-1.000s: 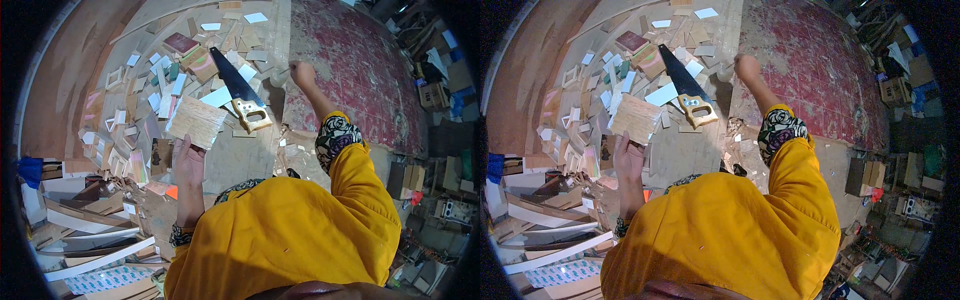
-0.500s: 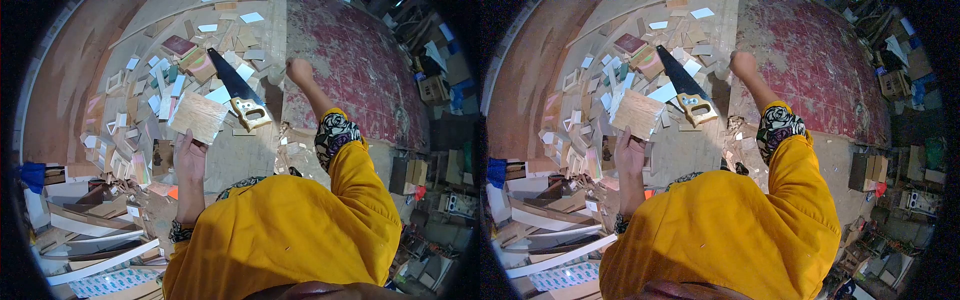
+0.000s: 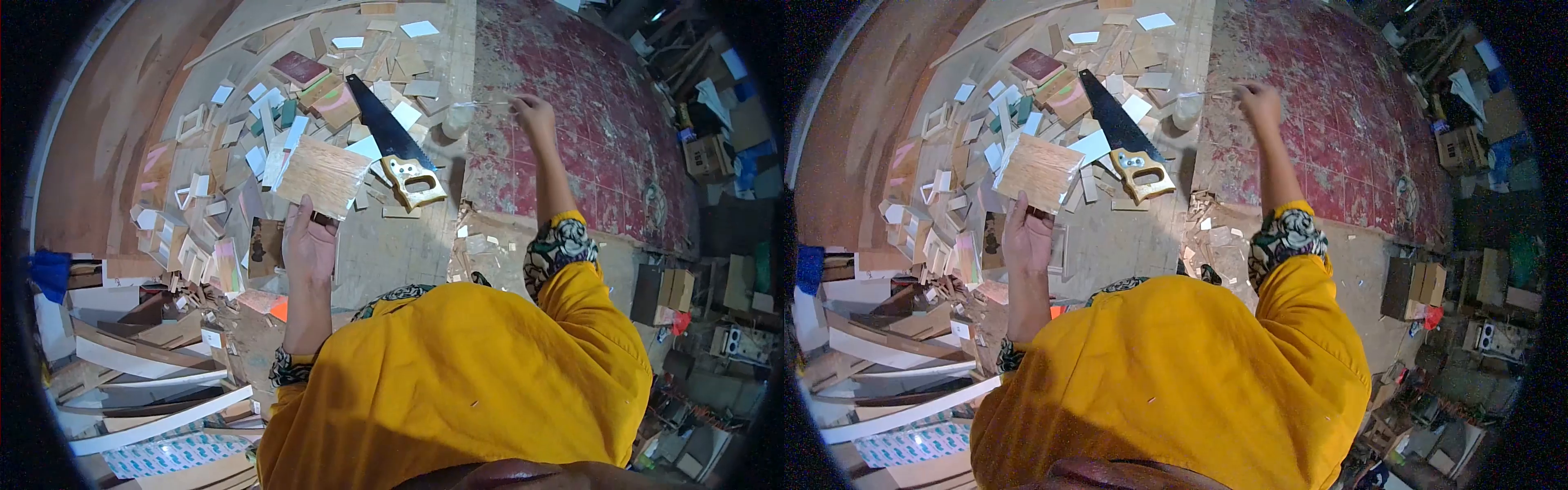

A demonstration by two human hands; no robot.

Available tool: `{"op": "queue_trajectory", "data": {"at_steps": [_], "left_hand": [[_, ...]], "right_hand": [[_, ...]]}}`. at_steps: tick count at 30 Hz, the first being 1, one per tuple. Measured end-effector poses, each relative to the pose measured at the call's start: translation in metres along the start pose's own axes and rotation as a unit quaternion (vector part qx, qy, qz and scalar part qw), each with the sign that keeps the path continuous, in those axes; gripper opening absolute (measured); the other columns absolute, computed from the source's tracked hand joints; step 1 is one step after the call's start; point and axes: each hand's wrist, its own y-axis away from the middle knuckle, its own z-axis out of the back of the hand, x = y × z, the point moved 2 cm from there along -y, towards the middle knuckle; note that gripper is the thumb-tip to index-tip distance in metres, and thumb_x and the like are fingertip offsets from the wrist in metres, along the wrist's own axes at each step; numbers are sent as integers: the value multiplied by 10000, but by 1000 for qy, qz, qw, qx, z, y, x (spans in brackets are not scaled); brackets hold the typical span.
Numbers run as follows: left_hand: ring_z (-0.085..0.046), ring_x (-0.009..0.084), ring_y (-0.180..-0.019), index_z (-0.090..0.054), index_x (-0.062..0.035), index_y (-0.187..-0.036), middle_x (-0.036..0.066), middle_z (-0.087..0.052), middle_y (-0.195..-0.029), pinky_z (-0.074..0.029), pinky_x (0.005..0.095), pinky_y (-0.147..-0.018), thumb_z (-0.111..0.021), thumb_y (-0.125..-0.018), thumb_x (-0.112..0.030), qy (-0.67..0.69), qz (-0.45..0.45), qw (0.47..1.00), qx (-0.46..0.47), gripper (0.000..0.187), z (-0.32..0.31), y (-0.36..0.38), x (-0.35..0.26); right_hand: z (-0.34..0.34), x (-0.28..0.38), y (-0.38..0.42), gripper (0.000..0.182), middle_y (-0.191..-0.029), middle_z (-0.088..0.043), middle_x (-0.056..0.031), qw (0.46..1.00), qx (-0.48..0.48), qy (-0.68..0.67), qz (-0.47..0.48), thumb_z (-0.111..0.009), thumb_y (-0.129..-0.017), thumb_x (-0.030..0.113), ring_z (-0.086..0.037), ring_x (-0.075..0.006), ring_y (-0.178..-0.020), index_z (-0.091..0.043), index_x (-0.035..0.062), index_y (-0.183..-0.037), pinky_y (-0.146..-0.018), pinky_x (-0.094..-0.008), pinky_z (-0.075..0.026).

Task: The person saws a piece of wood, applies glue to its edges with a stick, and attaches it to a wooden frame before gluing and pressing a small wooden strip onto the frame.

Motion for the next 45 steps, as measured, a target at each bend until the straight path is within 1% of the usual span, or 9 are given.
{"op": "queue_trajectory", "data": {"at_steps": [1,3,6,17,29,31,34,37,45], "left_hand": [[-507,197,-1069,-404,-27,-1213,92,-512,-1162,-433,333,-892,-505,-876,-131,3,5,1000,8,366,-2,0,0],[-503,203,-1076,-397,-26,-1218,95,-506,-1170,-428,337,-900,-498,-879,-132,3,2,1000,3,369,-3,-1,0],[-494,211,-1092,-378,-23,-1230,100,-492,-1190,-424,346,-913,-488,-884,-132,3,7,1000,4,379,-6,-1,1],[-533,181,-1019,-382,-49,-1208,75,-509,-1125,-481,319,-809,-536,-862,-159,10,27,999,17,394,-14,6,-2],[-493,215,-1094,-360,-16,-1239,115,-473,-1195,-441,353,-918,-498,-876,-111,33,3,999,12,400,-13,9,-4],[-550,168,-972,-403,-71,-1182,66,-520,-1095,-501,318,-774,-533,-864,-133,29,-7,1000,7,349,-11,8,-2],[-551,157,-957,-409,-81,-1174,56,-522,-1087,-503,314,-762,-537,-864,-136,23,-19,1000,5,340,-15,9,-3],[-506,198,-1070,-354,-33,-1226,98,-488,-1160,-462,337,-891,-504,-876,-118,30,-21,999,11,390,-10,6,-1],[-524,183,-1022,-372,-57,-1210,78,-500,-1134,-476,315,-834,-531,-866,-142,35,-32,999,-1,388,-13,5,1]], "right_hand": [[7,11,12,214,-681,-627,-54,1000,4,0,4,-569,-776,185,-565,-130,-557,-661,32,-895,-502,-260,-429],[13,29,38,163,-693,-590,-10,962,68,-262,-44,-565,-816,117,-477,-47,-535,-640,7,-909,-459,-185,-368],[14,54,77,145,-786,-635,-24,928,128,-348,-29,-590,-813,112,-469,-55,-531,-651,22,-909,-467,-165,-355],[-2,86,147,125,-769,-632,-24,923,206,-318,66,-618,-797,85,-492,-54,-576,-659,13,-891,-500,-186,-393],[-9,88,161,122,-761,-631,-24,941,149,-261,154,-612,-799,43,-490,-43,-570,-662,9,-904,-493,-178,-389],[-12,89,169,120,-764,-633,-29,940,156,-257,160,-612,-796,38,-492,-45,-573,-663,6,-900,-497,-178,-388],[-13,91,177,118,-770,-638,-41,940,171,-235,179,-612,-789,26,-496,-46,-586,-666,5,-892,-511,-174,-381],[-12,96,186,115,-752,-640,-41,935,172,-223,215,-618,-785,23,-506,-53,-605,-670,5,-885,-525,-183,-382],[-19,89,197,132,-740,-636,-39,921,187,-254,226,-630,-765,7,-504,-51,-600,-674,19,-889,-518,-180,-379]]}}
